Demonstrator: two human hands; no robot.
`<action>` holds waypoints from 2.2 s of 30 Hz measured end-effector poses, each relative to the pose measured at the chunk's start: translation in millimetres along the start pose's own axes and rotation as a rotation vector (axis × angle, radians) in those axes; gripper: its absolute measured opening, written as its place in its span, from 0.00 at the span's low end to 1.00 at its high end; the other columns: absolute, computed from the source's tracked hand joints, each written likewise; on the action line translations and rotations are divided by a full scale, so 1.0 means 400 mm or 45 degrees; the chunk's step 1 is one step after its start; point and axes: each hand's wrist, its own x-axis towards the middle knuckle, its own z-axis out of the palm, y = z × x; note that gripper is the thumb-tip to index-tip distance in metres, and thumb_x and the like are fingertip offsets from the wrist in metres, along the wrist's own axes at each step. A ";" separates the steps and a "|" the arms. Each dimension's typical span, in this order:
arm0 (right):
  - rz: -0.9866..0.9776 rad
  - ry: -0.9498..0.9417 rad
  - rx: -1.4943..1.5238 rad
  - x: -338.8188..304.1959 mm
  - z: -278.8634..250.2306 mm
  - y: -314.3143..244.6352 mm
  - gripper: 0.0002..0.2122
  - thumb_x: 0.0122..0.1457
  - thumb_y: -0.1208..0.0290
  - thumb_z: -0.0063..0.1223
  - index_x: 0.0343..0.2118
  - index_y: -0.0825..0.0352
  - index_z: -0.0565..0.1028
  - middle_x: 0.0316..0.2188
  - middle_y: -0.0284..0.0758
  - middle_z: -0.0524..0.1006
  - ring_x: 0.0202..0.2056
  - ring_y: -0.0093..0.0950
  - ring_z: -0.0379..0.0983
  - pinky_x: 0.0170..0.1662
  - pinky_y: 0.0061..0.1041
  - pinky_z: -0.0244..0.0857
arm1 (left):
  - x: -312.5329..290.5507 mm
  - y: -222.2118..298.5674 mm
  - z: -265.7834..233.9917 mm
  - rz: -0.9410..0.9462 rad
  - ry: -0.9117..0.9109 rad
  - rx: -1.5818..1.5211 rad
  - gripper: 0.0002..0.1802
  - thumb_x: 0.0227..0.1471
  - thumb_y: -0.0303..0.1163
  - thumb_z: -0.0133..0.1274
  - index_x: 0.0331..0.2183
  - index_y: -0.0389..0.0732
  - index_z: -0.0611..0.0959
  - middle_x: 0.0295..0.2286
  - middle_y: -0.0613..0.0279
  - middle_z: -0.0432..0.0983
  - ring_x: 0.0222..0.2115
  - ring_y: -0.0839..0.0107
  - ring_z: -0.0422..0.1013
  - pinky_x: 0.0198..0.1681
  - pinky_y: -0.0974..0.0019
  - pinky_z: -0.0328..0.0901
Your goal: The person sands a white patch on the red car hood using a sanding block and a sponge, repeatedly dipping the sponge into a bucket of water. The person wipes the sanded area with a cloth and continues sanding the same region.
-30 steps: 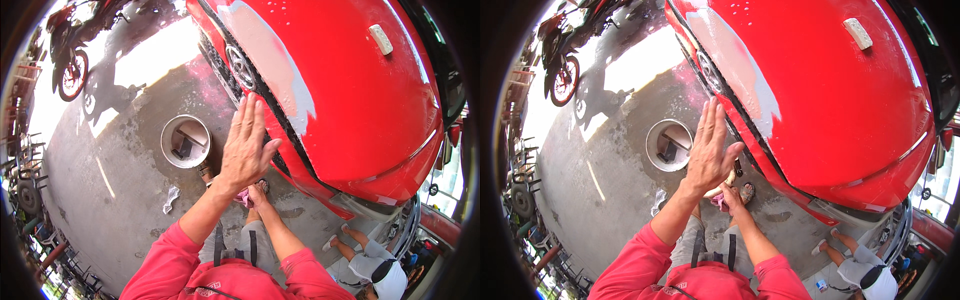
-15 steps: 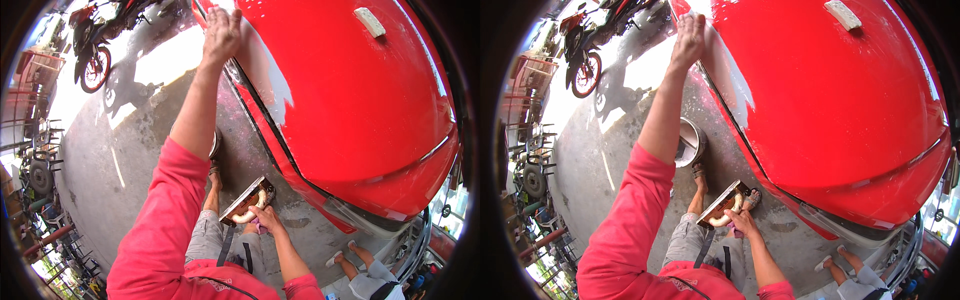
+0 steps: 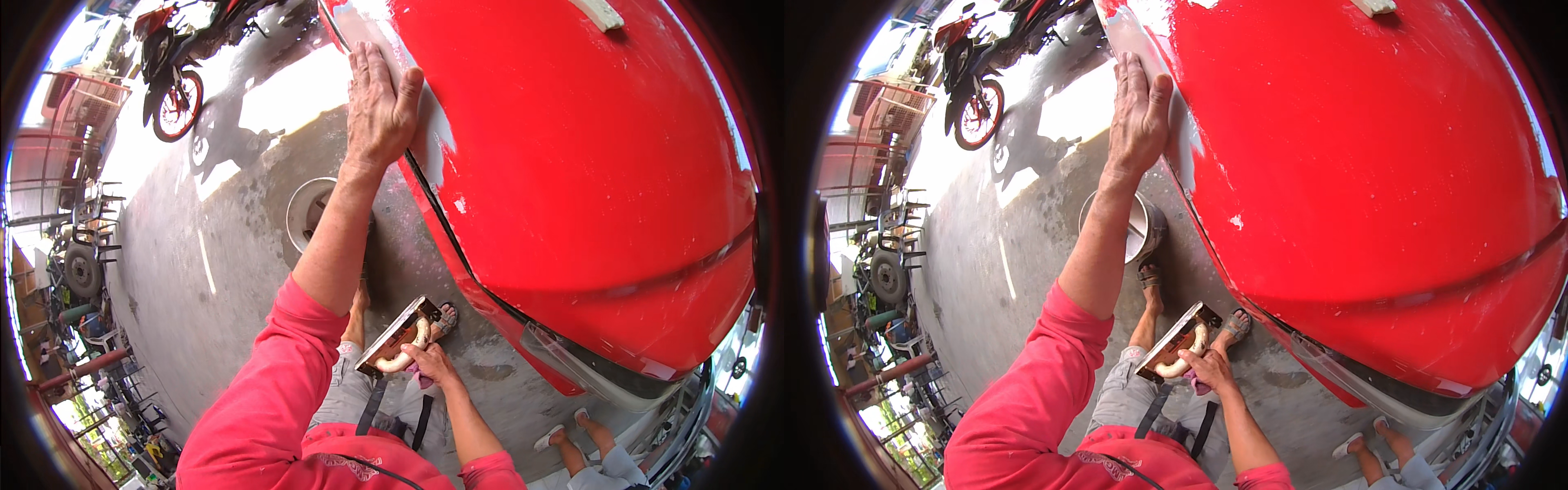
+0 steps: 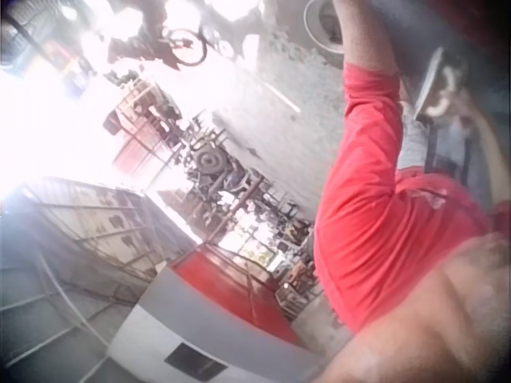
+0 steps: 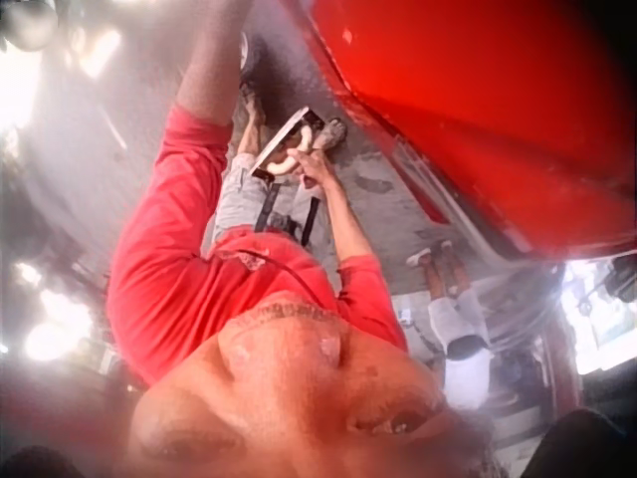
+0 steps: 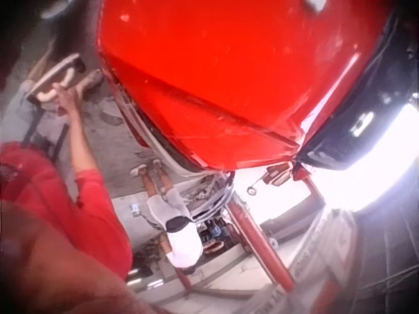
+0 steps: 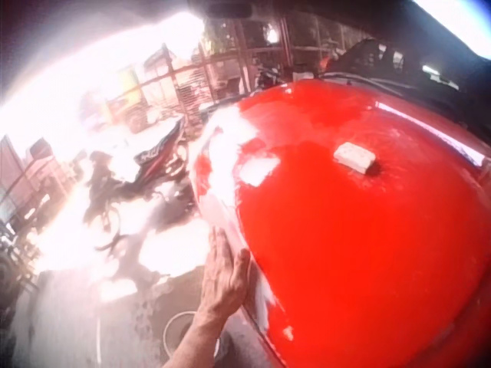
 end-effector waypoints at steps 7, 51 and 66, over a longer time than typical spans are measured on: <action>0.059 -0.061 -0.089 -0.023 -0.040 -0.049 0.32 0.59 0.39 0.62 0.41 0.72 0.86 0.36 0.43 0.87 0.40 0.33 0.83 0.50 0.34 0.74 | -0.161 0.132 -0.011 -0.029 -0.095 0.053 0.62 0.67 0.73 0.37 0.71 0.20 0.53 0.72 0.24 0.42 0.76 0.37 0.37 0.78 0.46 0.37; 0.093 0.054 -0.260 -0.037 0.048 -0.142 0.27 0.62 0.43 0.63 0.35 0.71 0.88 0.29 0.37 0.87 0.33 0.25 0.83 0.41 0.29 0.75 | -0.151 -0.025 -0.033 0.396 -0.099 0.050 0.40 0.72 0.61 0.41 0.72 0.44 0.67 0.74 0.58 0.57 0.76 0.56 0.45 0.78 0.49 0.41; 0.154 -0.027 -0.445 0.016 0.116 -0.233 0.28 0.62 0.40 0.60 0.39 0.69 0.88 0.31 0.38 0.88 0.35 0.27 0.83 0.43 0.30 0.74 | -0.263 -0.024 -0.106 0.341 -0.334 0.064 0.39 0.72 0.59 0.42 0.72 0.45 0.68 0.74 0.61 0.55 0.77 0.52 0.42 0.78 0.41 0.33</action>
